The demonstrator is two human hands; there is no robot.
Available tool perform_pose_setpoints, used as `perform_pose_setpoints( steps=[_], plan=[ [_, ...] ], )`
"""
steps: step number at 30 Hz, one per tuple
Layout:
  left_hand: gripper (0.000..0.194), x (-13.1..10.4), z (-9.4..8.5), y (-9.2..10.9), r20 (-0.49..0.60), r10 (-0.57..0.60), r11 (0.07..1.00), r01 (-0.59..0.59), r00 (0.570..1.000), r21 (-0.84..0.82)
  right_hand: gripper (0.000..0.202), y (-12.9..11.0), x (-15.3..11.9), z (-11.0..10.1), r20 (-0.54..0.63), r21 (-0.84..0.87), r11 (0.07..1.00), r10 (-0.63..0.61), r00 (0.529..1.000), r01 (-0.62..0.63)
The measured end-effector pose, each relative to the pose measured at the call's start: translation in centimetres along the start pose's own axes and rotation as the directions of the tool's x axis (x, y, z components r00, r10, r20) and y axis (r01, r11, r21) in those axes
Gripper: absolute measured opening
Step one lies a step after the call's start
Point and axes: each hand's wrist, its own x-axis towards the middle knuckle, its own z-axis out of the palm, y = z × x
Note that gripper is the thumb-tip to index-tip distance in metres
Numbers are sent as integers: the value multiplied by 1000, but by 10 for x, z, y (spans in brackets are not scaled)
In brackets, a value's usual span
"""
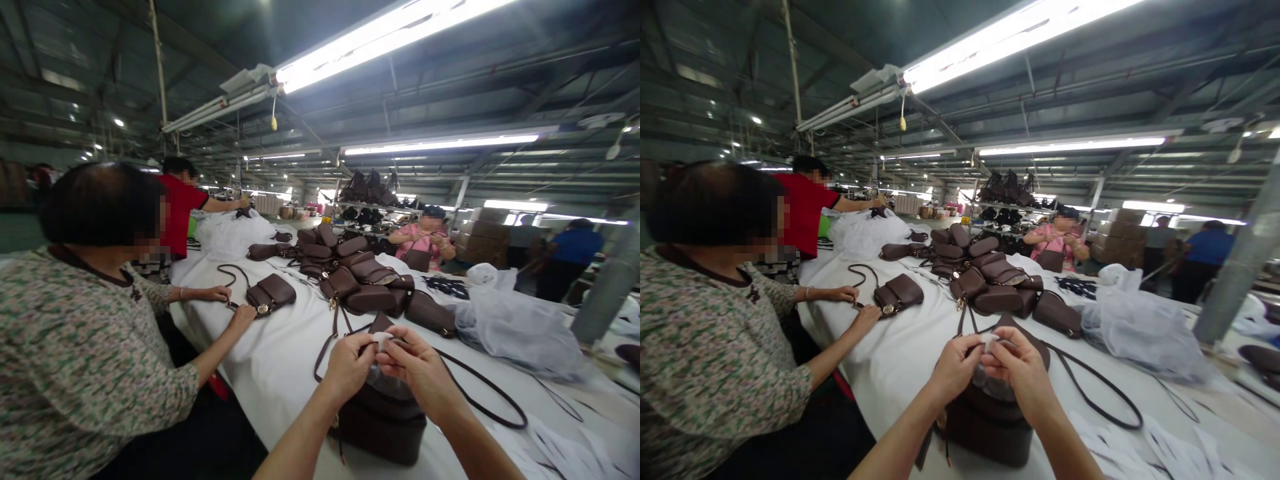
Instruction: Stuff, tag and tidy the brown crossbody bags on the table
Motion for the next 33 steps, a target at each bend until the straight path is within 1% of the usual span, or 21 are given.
perform_pose_setpoints(
  steps=[3, 5, 7, 9, 11, 14, 18, 26, 33],
  plan=[
    [26, 0, 0, 0, -12, 7, 997, -6, 1000, 83, 52, 1, -2, 0, -1, -11, 1000, -15, 1000, 15],
    [25, 0, 1, 0, -39, 11, 988, -5, 999, 151, 51, 1, -3, 1, 8, -20, 999, -26, 1000, 26],
    [23, 0, 1, 0, -73, 33, 986, -20, 997, 166, 50, 0, -3, 2, 34, -25, 999, -39, 999, 40],
    [21, 1, 2, -1, -78, 73, 990, -63, 994, 123, 49, -1, -3, 4, 56, -28, 998, -46, 997, 48],
    [21, 2, 2, -2, -42, 90, 994, -87, 995, 63, 50, -2, -1, 5, 56, -27, 998, -47, 997, 48],
    [20, 3, 2, -3, -13, 53, 999, -54, 998, -2, 51, -3, 0, 7, 40, -6, 999, -50, 998, 50],
    [25, 3, 2, -2, -49, 29, 998, -32, 998, -61, 51, -3, 1, 7, 43, 19, 999, -44, 998, 43],
    [28, 2, 4, -11, -88, 27, 998, -32, 996, -57, 51, -7, -1, 9, 62, 13, 999, -36, 997, 36],
    [26, 1, 4, -8, -89, 45, 995, -52, 995, -85, 45, -8, -3, 11, 76, 49, 999, -19, 997, 16]
  ],
)
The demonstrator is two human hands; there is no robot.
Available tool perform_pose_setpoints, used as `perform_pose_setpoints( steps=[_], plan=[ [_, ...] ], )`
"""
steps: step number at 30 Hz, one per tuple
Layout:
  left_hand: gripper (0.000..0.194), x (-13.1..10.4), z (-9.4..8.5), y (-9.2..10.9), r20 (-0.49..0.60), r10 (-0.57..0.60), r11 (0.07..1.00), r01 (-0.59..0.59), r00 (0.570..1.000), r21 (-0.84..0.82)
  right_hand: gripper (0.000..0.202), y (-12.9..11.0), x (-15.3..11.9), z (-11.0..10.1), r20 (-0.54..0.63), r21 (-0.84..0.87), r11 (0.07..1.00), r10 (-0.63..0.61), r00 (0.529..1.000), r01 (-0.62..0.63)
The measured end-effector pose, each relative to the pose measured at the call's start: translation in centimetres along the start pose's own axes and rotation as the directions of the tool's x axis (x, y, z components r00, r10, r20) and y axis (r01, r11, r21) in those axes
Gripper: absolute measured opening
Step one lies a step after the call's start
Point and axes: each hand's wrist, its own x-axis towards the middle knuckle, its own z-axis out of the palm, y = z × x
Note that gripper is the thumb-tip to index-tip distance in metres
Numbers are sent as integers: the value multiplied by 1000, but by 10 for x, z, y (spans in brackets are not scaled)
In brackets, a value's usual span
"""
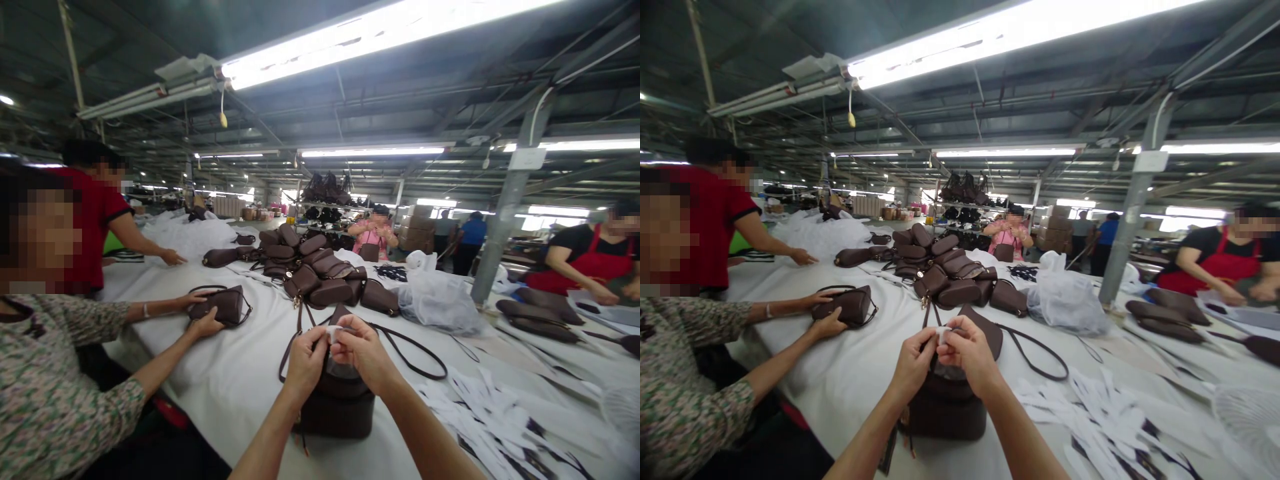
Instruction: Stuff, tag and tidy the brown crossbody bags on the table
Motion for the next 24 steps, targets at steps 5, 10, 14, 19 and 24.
perform_pose_setpoints(
  steps=[5, 10, 14, 19, 24],
  plan=[
    [25, -1, -1, 1, -7, 0, 1000, 0, 1000, -8, 41, 3, -1, -1, 26, 26, 999, -34, 999, 34],
    [22, -1, -1, -2, 3, 13, 1000, -13, 1000, -15, 40, -1, -2, -3, 29, 33, 999, -5, 1000, 4],
    [22, -1, 0, -6, -2, 34, 999, -34, 999, 1, 43, -8, 3, -2, -15, -4, 999, 47, 999, -47],
    [24, 2, 1, -9, 8, 27, 1000, -27, 1000, -4, 30, -16, 6, -4, 54, -372, 928, 45, 998, -22],
    [24, 4, -1, -7, 40, 4, 999, -6, 999, 44, 18, -29, 0, -3, 346, -919, 80, -303, 888, 386]
  ],
)
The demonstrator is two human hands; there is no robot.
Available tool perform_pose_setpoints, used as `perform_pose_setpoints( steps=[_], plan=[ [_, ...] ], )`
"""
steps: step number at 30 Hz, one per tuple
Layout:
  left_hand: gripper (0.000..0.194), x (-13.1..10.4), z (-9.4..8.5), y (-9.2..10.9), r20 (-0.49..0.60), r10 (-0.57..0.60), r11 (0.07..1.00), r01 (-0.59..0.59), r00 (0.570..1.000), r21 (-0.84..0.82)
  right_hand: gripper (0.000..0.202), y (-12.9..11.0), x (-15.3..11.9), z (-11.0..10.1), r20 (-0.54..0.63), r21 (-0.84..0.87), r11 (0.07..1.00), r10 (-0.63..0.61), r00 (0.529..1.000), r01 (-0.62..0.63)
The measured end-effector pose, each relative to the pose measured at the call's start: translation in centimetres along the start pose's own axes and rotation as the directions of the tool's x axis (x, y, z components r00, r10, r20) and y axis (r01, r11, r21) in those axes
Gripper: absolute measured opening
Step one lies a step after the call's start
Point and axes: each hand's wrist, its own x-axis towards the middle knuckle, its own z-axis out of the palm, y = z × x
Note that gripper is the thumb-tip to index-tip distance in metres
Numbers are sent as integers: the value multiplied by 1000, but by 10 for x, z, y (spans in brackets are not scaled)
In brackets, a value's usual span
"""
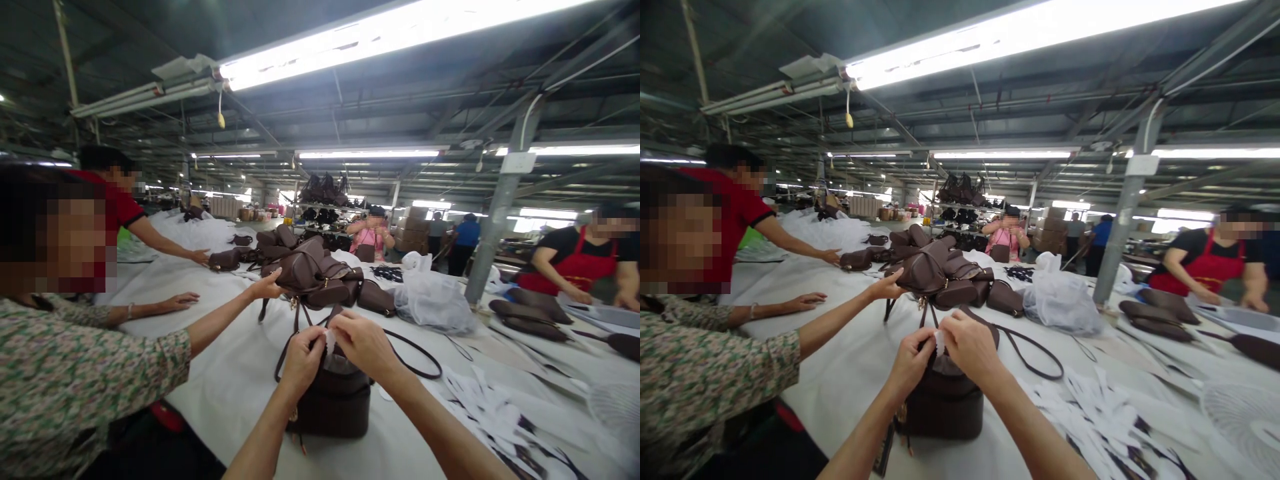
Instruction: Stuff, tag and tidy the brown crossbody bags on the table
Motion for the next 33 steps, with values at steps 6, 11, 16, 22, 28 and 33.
perform_pose_setpoints(
  steps=[6, 11, 16, 22, 28, 33],
  plan=[
    [28, 6, -4, 2, 88, -37, 999, 38, 995, -17, 14, 2, 23, -17, -24, -491, 862, -160, 987, 128],
    [22, 18, -13, 11, 204, -135, 991, 134, 970, 21, 14, 12, 48, -33, -110, -300, 951, -111, 988, 73],
    [28, 32, -22, 40, 278, -133, 991, 124, 951, 50, 14, -1, 47, -38, 18, -319, 946, -52, 999, 55],
    [31, 32, -11, 35, 419, -153, 965, 45, 895, 258, 16, -17, 50, -44, 3, -480, 876, -40, 999, 37],
    [27, 45, -29, 47, 559, -207, 945, 16, 803, 327, 17, 3, 46, -40, -116, -239, 970, 9, 993, -36],
    [28, 61, -46, 60, 618, -196, 960, 19, 761, 280, 77, 21, 32, -34, 230, 214, 977, -34, 973, -17]
  ],
)
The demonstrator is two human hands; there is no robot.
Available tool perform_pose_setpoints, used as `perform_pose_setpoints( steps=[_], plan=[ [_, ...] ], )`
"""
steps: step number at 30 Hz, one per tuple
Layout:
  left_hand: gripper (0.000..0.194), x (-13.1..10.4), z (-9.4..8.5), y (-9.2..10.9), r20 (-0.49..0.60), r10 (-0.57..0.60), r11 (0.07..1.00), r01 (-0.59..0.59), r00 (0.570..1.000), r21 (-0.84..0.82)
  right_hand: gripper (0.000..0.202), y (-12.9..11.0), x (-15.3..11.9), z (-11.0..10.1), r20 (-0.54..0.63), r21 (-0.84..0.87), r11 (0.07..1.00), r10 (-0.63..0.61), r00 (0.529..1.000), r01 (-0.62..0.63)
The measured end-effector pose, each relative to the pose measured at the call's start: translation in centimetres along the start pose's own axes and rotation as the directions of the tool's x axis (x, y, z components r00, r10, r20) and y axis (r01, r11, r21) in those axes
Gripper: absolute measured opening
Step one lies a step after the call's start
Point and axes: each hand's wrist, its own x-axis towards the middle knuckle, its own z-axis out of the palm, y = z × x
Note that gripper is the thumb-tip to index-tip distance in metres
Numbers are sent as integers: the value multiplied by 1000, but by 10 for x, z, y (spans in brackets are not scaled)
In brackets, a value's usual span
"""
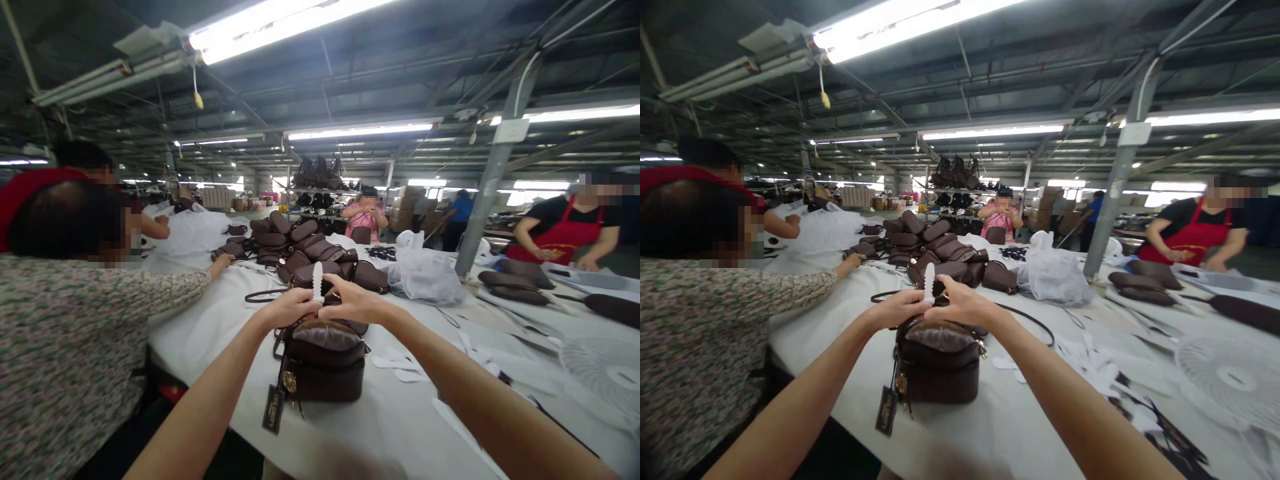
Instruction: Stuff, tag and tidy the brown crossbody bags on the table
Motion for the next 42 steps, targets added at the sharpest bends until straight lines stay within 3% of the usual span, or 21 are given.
perform_pose_setpoints(
  steps=[2, 4, 6, 7, 9, 10, 11, 12, 14, 16, 17, 19, 21, 24, 28, 30, 33, 35, 38, 40, 42],
  plan=[
    [24, 2, -4, -3, -5, 20, 1000, -20, 1000, -5, 77, 1, -3, 1, 56, 5, 1000, 14, 998, -14],
    [19, 0, -4, -4, -40, 72, 997, -72, 997, -3, 46, -4, -4, -1, 116, 33, 998, 51, 992, -55],
    [15, -7, 1, -2, -199, 124, 991, -111, 972, 77, 22, -10, -2, -6, 212, 110, 984, 114, 970, -140],
    [14, -14, 6, 0, -337, 148, 983, -102, 930, 150, 14, -12, -1, -9, 251, 152, 970, 150, 956, -192],
    [13, -31, 24, 7, -624, 222, 951, -27, 749, 307, 6, -15, 0, -12, 283, 221, 932, 221, 933, -288],
    [15, -41, 37, 10, -706, 275, 930, 5, 653, 367, 11, -14, 1, -13, 290, 258, 909, 249, 924, -326],
    [18, -49, 52, 12, -725, 338, 907, -3, 600, 420, 17, -12, 1, -12, 303, 307, 882, 265, 915, -357],
    [19, -54, 67, 12, -647, 415, 870, -71, 639, 488, 22, -9, 0, -10, 321, 371, 847, 266, 909, -380],
    [20, -58, 96, 6, -444, 442, 812, -137, 779, 567, 28, -2, -2, -3, 355, 524, 747, 246, 902, -409],
    [37, -51, 115, -4, -408, 321, 803, -17, 855, 596, 31, 5, -6, 6, 375, 652, 622, 231, 898, -433],
    [49, -46, 120, -10, -437, 236, 800, 82, 868, 594, 31, 8, -8, 9, 380, 692, 572, 230, 896, -441],
    [60, -37, 122, -21, -482, 97, 780, 234, 871, 580, 32, 12, -12, 14, 386, 733, 506, 242, 890, -455],
    [44, -34, 121, -28, -443, 61, 766, 243, 894, 595, 32, 15, -16, 15, 381, 745, 478, 267, 885, -465],
    [24, -43, 123, -33, -394, 237, 738, 99, 888, 668, 33, 24, -20, 15, 361, 752, 459, 314, 878, -473],
    [37, -60, 138, -40, -431, 495, 646, 12, 755, 763, 36, 33, -25, 18, 391, 771, 415, 289, 874, -483],
    [32, -61, 141, -42, -402, 469, 646, 6, 786, 764, 39, 32, -27, 20, 409, 788, 392, 243, 879, -475],
    [25, -55, 138, -40, -328, 266, 738, 27, 906, 674, 37, 27, -31, 21, 436, 756, 462, 172, 883, -463],
    [41, -48, 133, -35, -292, 96, 821, 90, 951, 564, 28, 23, -33, 21, 441, 667, 616, 127, 888, -419],
    [58, -38, 127, -27, -215, -164, 877, 242, 963, 416, 16, 21, -34, 21, 374, 438, 876, 28, 927, -203],
    [55, -32, 124, -24, -158, -276, 881, 315, 948, 354, 14, 21, -33, 24, 340, 293, 952, -13, 940, -93],
    [48, -25, 122, -22, -142, -278, 900, 309, 950, 307, 17, 21, -32, 27, 339, 195, 980, -26, 940, -43]
  ],
)
